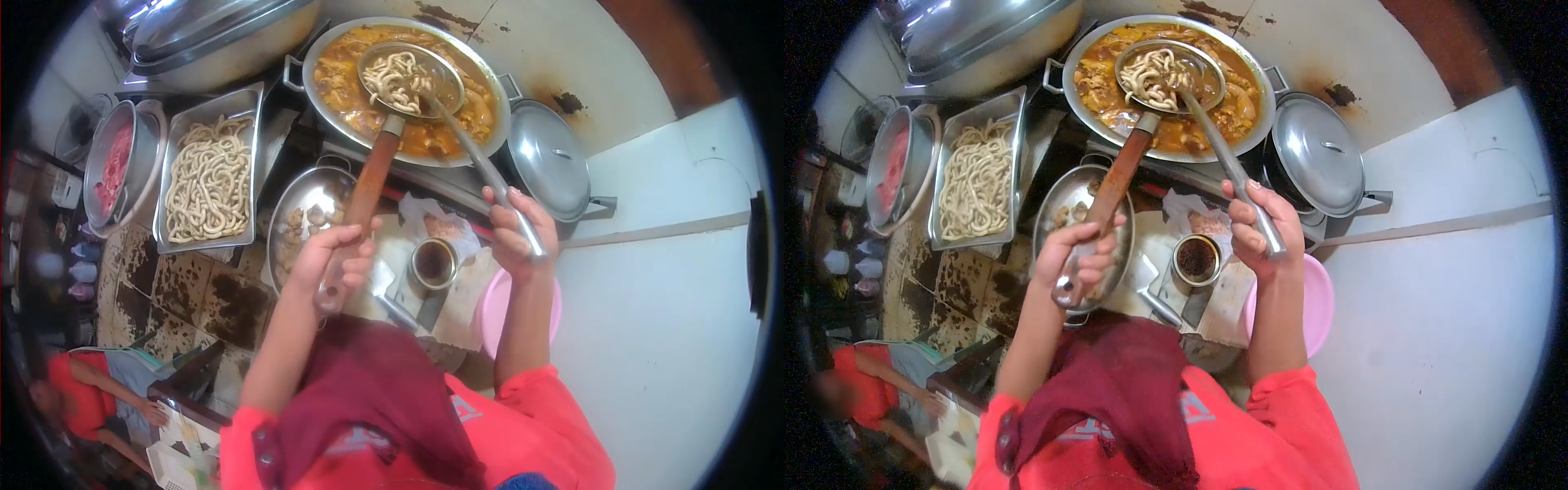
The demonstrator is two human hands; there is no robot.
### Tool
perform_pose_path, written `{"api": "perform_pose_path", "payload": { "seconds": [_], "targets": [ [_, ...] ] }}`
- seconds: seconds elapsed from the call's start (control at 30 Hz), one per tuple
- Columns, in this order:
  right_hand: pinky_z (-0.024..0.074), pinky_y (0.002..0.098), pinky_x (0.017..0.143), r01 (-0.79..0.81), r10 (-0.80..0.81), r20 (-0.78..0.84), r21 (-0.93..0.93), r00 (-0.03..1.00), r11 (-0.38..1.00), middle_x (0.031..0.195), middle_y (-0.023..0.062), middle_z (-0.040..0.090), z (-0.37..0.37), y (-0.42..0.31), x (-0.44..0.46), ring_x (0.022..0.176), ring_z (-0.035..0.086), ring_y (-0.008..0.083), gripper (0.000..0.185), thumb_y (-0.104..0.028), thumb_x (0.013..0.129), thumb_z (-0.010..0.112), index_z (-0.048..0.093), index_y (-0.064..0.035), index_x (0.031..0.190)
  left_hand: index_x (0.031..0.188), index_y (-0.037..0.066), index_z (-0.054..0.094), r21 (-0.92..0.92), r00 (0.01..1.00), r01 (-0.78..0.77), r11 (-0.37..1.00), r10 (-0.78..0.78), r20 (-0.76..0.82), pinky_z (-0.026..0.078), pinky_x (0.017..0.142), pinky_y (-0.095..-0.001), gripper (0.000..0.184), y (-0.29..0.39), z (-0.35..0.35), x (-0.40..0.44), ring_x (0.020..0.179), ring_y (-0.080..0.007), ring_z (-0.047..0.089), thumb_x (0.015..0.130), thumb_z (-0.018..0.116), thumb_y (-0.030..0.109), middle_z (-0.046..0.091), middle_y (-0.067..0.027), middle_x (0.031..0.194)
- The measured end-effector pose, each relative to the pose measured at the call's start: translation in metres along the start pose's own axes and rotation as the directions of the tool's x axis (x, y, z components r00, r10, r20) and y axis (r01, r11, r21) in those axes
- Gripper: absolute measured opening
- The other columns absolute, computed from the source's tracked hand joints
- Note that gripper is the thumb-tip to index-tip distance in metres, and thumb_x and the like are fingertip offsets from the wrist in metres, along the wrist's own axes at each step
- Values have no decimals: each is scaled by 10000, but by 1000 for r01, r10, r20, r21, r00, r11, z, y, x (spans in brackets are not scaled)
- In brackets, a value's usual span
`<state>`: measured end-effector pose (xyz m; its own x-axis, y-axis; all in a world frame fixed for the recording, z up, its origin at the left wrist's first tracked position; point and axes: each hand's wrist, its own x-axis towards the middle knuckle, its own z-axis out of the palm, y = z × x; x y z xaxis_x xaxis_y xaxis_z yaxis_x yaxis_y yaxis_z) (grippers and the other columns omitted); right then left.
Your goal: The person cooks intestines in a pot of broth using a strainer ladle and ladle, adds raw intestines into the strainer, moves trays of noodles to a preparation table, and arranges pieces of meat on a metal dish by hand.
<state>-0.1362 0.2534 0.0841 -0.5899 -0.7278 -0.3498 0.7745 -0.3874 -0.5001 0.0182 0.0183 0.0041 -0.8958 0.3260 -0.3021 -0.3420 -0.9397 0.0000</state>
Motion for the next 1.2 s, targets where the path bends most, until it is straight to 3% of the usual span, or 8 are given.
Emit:
{"api": "perform_pose_path", "payload": {
  "seconds": [0.2,0.43,0.63,0.73,0.87,1.0,1.03,1.2],
  "targets": [
    [352,215,289,18,-288,-225,-757,931,653,577,57,515,48,1,-18,308,430,111,260,-184,878,504,534,63,957,1224,-12,406,-64,1000,14,998,-14,-1,358,402,-211,372,-5,20,-10,522,-96,406,896,409,164,450,-66,764],
    [365,220,316,-18,-490,-206,-932,847,361,583,26,497,55,8,-29,380,433,71,211,-141,853,532,550,59,918,1190,44,412,119,997,-20,993,29,-71,367,396,-233,343,-13,18,-9,499,-101,426,852,458,80,470,-52,709],
    [354,223,358,115,-650,-97,-954,754,276,596,21,515,10,16,-2,405,437,60,248,-148,833,561,563,68,956,1248,29,377,174,996,-23,984,38,-85,342,367,-214,429,-14,-5,-2,478,-77,398,828,463,36,440,-50,711],
    [375,240,413,-4,-650,-170,-968,741,249,586,35,527,-11,14,12,456,470,71,252,-139,814,574,572,71,955,1255,29,366,231,994,-54,972,74,-77,346,370,-213,438,-26,9,-8,480,-79,403,828,463,34,435,-49,692],
    [422,326,490,-64,-732,23,-994,681,-91,545,131,537,-66,12,38,454,504,176,285,-180,767,597,590,76,891,1270,37,357,213,994,-43,976,63,-87,349,370,-213,472,-23,0,-6,465,-87,403,814,483,24,438,-49,679],
    [435,341,475,-129,-700,-124,-991,704,46,535,142,540,-82,14,47,412,501,196,276,-186,768,594,588,73,864,1283,46,342,339,995,-37,940,67,-77,357,372,-221,524,-25,-21,0,447,-92,402,790,520,24,443,-48,667],
    [408,313,399,-112,-640,-222,-972,735,208,523,90,537,-77,15,46,381,489,151,222,-161,792,582,577,58,829,1285,48,339,370,993,-38,928,75,-86,359,372,-224,536,-27,-23,1,444,-94,403,784,531,27,445,-49,664],
    [345,254,332,-23,-538,-253,-918,804,397,538,19,503,-90,17,50,378,464,91,161,-139,836,567,550,16,798,1290,62,331,439,986,-27,898,96,-135,377,380,-247,592,-32,-34,8,445,-103,421,755,582,42,463,-58,668]
  ]
}}
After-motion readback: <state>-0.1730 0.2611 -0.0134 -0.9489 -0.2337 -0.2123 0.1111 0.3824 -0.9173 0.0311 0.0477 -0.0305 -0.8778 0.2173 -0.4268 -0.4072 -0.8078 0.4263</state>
